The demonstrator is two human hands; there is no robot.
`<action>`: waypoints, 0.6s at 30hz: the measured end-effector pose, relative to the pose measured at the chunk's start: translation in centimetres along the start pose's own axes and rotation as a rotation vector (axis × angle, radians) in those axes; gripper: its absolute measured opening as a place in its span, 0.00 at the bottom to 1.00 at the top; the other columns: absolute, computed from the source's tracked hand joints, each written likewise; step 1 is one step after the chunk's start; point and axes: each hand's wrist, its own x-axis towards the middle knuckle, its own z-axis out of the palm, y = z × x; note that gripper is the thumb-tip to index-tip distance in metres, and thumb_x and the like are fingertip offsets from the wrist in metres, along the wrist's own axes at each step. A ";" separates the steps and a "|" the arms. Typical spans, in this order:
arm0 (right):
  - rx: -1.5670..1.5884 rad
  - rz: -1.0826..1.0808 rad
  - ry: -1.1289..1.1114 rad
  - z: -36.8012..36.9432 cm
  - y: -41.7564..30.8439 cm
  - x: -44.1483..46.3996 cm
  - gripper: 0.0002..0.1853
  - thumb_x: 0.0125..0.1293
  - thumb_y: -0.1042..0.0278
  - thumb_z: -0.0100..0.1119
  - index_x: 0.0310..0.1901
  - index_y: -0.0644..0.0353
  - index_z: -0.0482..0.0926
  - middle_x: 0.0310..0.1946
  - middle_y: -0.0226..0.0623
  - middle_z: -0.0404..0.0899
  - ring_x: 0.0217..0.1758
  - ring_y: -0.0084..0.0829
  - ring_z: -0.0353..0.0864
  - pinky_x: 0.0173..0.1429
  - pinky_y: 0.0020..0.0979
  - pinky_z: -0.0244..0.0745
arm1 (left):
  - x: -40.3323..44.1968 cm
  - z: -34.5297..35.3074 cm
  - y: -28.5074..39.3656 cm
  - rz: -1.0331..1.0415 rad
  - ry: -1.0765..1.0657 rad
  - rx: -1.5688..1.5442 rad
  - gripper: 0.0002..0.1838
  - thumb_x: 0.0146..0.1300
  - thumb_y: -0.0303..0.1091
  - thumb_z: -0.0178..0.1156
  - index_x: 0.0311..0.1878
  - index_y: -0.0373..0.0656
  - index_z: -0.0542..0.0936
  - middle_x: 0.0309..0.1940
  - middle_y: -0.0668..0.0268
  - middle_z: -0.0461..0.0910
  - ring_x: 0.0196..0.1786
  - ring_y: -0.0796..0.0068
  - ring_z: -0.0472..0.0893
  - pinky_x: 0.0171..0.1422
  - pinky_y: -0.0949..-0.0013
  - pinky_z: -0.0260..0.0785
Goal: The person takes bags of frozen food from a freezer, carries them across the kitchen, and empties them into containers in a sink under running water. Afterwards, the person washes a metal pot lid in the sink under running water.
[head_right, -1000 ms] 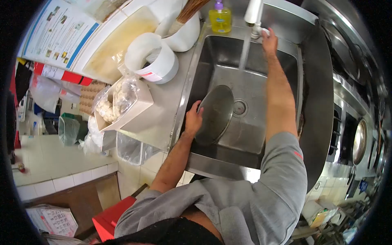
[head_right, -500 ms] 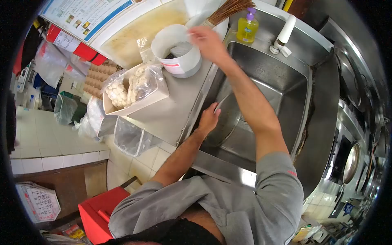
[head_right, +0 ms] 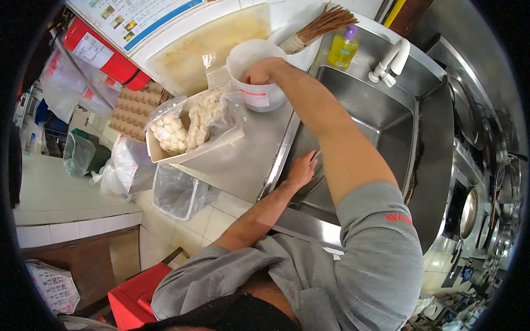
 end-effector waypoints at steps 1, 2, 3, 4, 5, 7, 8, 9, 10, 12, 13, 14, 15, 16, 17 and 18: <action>-0.002 0.000 0.001 -0.4 0.7 0.0 0.26 0.47 0.62 0.58 0.53 0.49 0.73 0.50 0.34 0.75 0.52 0.32 0.72 0.52 0.34 0.67 | 0.1 0.2 -0.2 0.002 0.002 0.000 0.17 0.60 0.34 0.52 0.51 0.37 0.70 0.41 0.48 0.76 0.43 0.45 0.75 0.46 0.51 0.68; 0.092 -0.037 0.141 -0.7 1.5 0.0 0.24 0.46 0.63 0.60 0.49 0.52 0.74 0.45 0.34 0.75 0.48 0.31 0.72 0.50 0.32 0.67 | 0.1 0.4 -0.6 0.022 0.038 -0.004 0.17 0.60 0.34 0.52 0.51 0.37 0.70 0.40 0.47 0.76 0.43 0.45 0.75 0.46 0.52 0.68; 0.188 -0.074 0.282 -0.9 1.8 -0.2 0.22 0.44 0.63 0.62 0.45 0.54 0.75 0.40 0.35 0.75 0.44 0.29 0.72 0.47 0.30 0.66 | 0.1 0.4 -0.6 0.044 0.071 -0.006 0.17 0.60 0.34 0.51 0.51 0.36 0.70 0.40 0.47 0.76 0.43 0.46 0.75 0.47 0.52 0.68; 0.191 -0.073 0.287 -1.1 2.2 -0.4 0.22 0.44 0.63 0.62 0.45 0.54 0.75 0.40 0.35 0.75 0.44 0.29 0.72 0.47 0.30 0.66 | 0.2 0.5 -0.7 0.046 0.067 -0.003 0.17 0.60 0.34 0.51 0.51 0.36 0.70 0.40 0.47 0.76 0.43 0.46 0.75 0.47 0.52 0.68; 0.468 -0.142 0.375 -1.3 2.7 -0.7 0.21 0.41 0.64 0.63 0.41 0.53 0.75 0.37 0.33 0.74 0.42 0.29 0.71 0.44 0.30 0.66 | 0.3 0.6 -0.7 0.014 0.066 0.017 0.17 0.60 0.34 0.51 0.51 0.36 0.70 0.41 0.47 0.76 0.44 0.46 0.75 0.47 0.52 0.68; 0.765 -0.219 0.580 -1.7 2.5 -1.8 0.19 0.37 0.67 0.64 0.37 0.54 0.75 0.33 0.33 0.73 0.39 0.28 0.70 0.38 0.29 0.67 | 0.3 0.7 -0.8 -0.017 0.059 0.043 0.17 0.60 0.33 0.51 0.51 0.35 0.70 0.41 0.47 0.76 0.44 0.46 0.75 0.47 0.52 0.68; 0.770 -0.218 0.585 -2.1 2.5 -2.4 0.19 0.37 0.67 0.64 0.37 0.54 0.75 0.33 0.33 0.73 0.39 0.28 0.70 0.38 0.29 0.67 | 0.4 0.8 -0.9 -0.012 0.075 0.050 0.17 0.60 0.33 0.51 0.51 0.35 0.70 0.41 0.47 0.76 0.45 0.46 0.75 0.48 0.52 0.68; 0.757 -0.158 0.611 -2.4 2.7 -3.0 0.19 0.37 0.68 0.63 0.37 0.54 0.76 0.33 0.32 0.73 0.39 0.28 0.70 0.39 0.29 0.66 | 0.4 0.8 -0.9 -0.008 0.090 0.057 0.17 0.60 0.33 0.51 0.51 0.35 0.70 0.42 0.47 0.76 0.45 0.46 0.75 0.48 0.53 0.68; 0.744 -0.097 0.636 -2.5 2.7 -3.5 0.19 0.37 0.69 0.62 0.36 0.55 0.76 0.32 0.32 0.72 0.39 0.28 0.69 0.39 0.28 0.66 | 0.4 0.8 -0.9 -0.007 0.083 0.062 0.17 0.60 0.33 0.51 0.51 0.35 0.70 0.42 0.47 0.76 0.45 0.46 0.75 0.48 0.53 0.68; 0.609 -0.086 0.638 -2.4 2.6 -3.8 0.19 0.37 0.69 0.62 0.37 0.56 0.76 0.33 0.35 0.74 0.39 0.30 0.71 0.40 0.30 0.67 | 0.4 1.0 -1.0 -0.016 0.078 0.034 0.17 0.60 0.32 0.52 0.50 0.34 0.70 0.43 0.45 0.74 0.47 0.45 0.73 0.49 0.55 0.67; 0.469 -0.078 0.631 -2.4 2.6 -3.7 0.19 0.37 0.69 0.61 0.37 0.57 0.77 0.34 0.38 0.76 0.38 0.32 0.73 0.40 0.32 0.69 | 0.3 1.1 -1.1 -0.015 0.077 0.038 0.17 0.60 0.32 0.52 0.50 0.34 0.70 0.43 0.45 0.74 0.47 0.45 0.73 0.49 0.55 0.67; 0.327 -0.070 0.622 -2.5 2.4 -3.4 0.19 0.37 0.69 0.61 0.38 0.59 0.77 0.35 0.41 0.77 0.38 0.35 0.75 0.41 0.34 0.70 | 0.3 1.2 -1.2 0.004 0.091 0.047 0.17 0.60 0.32 0.52 0.50 0.34 0.70 0.42 0.46 0.75 0.47 0.46 0.74 0.50 0.55 0.67; 0.326 -0.074 0.627 -2.5 1.7 -3.2 0.19 0.37 0.69 0.61 0.38 0.59 0.77 0.35 0.41 0.77 0.38 0.35 0.75 0.41 0.34 0.70 | 0.3 1.2 -1.2 0.024 0.107 0.056 0.17 0.60 0.31 0.51 0.51 0.35 0.71 0.42 0.46 0.75 0.46 0.47 0.74 0.50 0.54 0.68; 0.101 0.074 0.467 -2.2 0.8 -2.8 0.20 0.38 0.67 0.61 0.38 0.59 0.79 0.38 0.44 0.78 0.40 0.36 0.76 0.42 0.37 0.71 | 0.4 1.3 -1.2 0.026 0.109 0.059 0.17 0.60 0.31 0.51 0.51 0.35 0.71 0.42 0.46 0.75 0.46 0.47 0.74 0.50 0.54 0.68; -0.122 0.219 0.301 -2.1 0.2 -2.5 0.20 0.38 0.66 0.61 0.39 0.59 0.80 0.40 0.46 0.79 0.42 0.38 0.78 0.42 0.39 0.72 | 0.5 1.3 -1.3 0.037 0.096 0.052 0.17 0.59 0.31 0.51 0.50 0.35 0.71 0.42 0.46 0.75 0.46 0.47 0.74 0.50 0.54 0.68; -0.123 0.215 0.301 -1.8 0.2 -1.8 0.20 0.38 0.66 0.61 0.39 0.59 0.80 0.40 0.46 0.79 0.42 0.38 0.78 0.42 0.39 0.72 | 0.4 1.2 -1.2 0.044 0.083 0.043 0.16 0.59 0.31 0.52 0.50 0.35 0.71 0.42 0.46 0.75 0.46 0.46 0.74 0.50 0.54 0.68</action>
